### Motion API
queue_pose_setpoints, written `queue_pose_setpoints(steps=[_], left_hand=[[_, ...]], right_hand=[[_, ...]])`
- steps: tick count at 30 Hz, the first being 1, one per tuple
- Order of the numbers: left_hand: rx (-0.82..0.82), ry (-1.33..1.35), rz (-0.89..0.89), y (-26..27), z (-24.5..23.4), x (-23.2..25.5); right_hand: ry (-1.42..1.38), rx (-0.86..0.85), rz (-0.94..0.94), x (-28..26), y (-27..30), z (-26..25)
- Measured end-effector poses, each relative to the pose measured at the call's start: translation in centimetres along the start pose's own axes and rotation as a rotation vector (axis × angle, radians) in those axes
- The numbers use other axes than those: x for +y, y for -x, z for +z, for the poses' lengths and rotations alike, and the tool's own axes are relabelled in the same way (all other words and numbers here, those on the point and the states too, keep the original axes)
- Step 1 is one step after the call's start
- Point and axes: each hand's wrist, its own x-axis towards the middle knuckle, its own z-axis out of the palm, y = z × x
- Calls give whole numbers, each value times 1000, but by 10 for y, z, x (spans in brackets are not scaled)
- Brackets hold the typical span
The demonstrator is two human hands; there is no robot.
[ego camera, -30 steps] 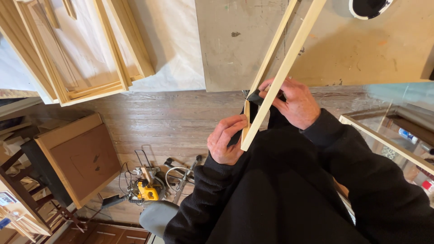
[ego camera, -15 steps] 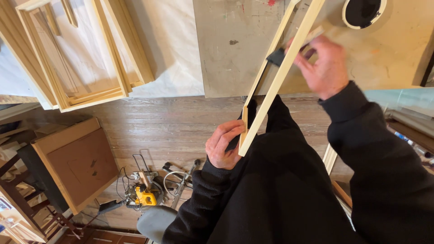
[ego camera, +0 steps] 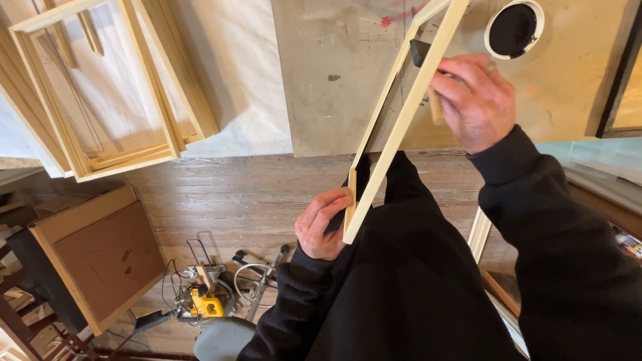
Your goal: Painting the inner edges of wooden picture frames with black paint using a foam brush.
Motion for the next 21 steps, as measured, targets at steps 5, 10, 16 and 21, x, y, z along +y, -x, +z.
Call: queue_pose_setpoints(steps=[5,10,16,21], left_hand=[[22,-9,-3,1,1,-1],[24,-22,7,1,1,0],[2,-35,-9,0,0,1],[18,-50,-15,2,3,0]], right_hand=[[158,-82,-49,-9,-16,-5],[106,-75,-34,2,-10,4],[137,-80,-107,1,-3,8],[143,-86,-66,11,-5,12]])
